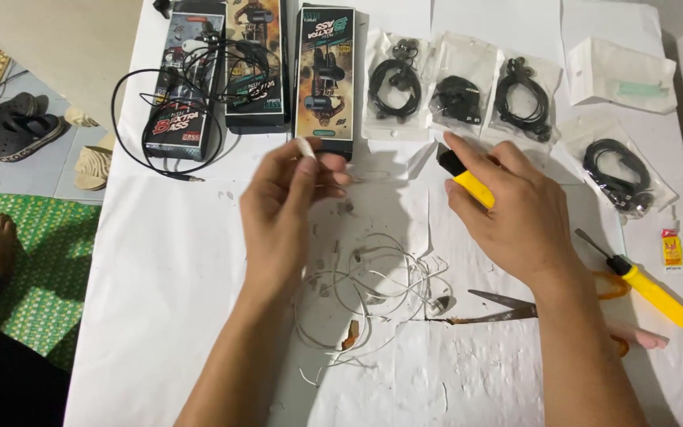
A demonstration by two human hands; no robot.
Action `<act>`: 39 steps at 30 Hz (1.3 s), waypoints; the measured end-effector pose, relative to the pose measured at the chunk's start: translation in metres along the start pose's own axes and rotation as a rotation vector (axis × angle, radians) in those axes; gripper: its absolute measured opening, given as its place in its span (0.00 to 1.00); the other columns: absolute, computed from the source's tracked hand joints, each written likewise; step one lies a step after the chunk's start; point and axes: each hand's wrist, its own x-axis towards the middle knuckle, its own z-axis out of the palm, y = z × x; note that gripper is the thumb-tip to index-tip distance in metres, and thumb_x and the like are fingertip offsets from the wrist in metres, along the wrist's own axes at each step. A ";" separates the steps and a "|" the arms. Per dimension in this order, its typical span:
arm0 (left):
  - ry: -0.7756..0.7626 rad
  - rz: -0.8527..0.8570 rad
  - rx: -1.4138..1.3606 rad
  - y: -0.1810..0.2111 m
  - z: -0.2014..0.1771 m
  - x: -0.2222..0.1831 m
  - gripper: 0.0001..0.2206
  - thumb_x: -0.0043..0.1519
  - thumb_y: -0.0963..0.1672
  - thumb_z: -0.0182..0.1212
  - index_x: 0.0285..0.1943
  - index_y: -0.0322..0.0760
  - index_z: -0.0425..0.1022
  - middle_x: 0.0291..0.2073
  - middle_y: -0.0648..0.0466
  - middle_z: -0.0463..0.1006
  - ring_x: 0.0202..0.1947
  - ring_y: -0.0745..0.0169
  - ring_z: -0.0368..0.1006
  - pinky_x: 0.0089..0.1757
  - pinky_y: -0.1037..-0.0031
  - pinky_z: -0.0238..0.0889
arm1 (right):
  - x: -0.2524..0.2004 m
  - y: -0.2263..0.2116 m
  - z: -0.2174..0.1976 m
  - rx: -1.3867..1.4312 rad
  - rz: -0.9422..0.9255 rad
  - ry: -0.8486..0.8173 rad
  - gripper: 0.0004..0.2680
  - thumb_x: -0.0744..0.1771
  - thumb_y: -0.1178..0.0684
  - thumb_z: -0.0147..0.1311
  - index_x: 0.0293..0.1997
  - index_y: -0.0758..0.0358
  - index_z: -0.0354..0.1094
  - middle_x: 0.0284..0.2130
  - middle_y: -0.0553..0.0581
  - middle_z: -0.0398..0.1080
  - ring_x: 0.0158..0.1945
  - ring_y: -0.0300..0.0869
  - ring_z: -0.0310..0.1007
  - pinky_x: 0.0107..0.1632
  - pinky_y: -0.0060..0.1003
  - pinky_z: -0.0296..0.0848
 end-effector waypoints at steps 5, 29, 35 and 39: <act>0.060 0.017 -0.191 0.002 -0.013 0.007 0.11 0.71 0.40 0.47 0.58 0.25 0.66 0.43 0.40 0.79 0.39 0.56 0.78 0.44 0.70 0.74 | -0.002 0.012 0.007 -0.068 -0.014 0.005 0.18 0.65 0.53 0.61 0.64 0.52 0.74 0.37 0.55 0.61 0.39 0.44 0.61 0.36 0.38 0.65; 0.081 0.393 0.536 -0.011 -0.018 0.005 0.08 0.68 0.42 0.60 0.47 0.28 0.82 0.23 0.48 0.80 0.24 0.64 0.73 0.23 0.77 0.68 | 0.000 0.005 0.029 -0.205 -0.050 0.224 0.12 0.68 0.42 0.60 0.54 0.50 0.76 0.39 0.53 0.69 0.47 0.50 0.70 0.46 0.43 0.73; 0.064 0.395 0.533 -0.006 -0.015 0.002 0.09 0.69 0.42 0.59 0.48 0.28 0.81 0.24 0.47 0.81 0.25 0.62 0.75 0.25 0.76 0.70 | -0.016 0.015 0.001 -0.145 -0.115 0.280 0.11 0.67 0.47 0.64 0.53 0.54 0.77 0.39 0.56 0.66 0.46 0.54 0.70 0.46 0.48 0.72; -0.032 0.210 0.273 0.000 -0.016 0.003 0.11 0.67 0.41 0.57 0.53 0.27 0.77 0.32 0.50 0.81 0.27 0.69 0.71 0.26 0.81 0.66 | -0.060 0.010 -0.055 -0.036 0.014 0.281 0.09 0.67 0.63 0.66 0.53 0.65 0.78 0.42 0.55 0.72 0.48 0.47 0.65 0.55 0.40 0.65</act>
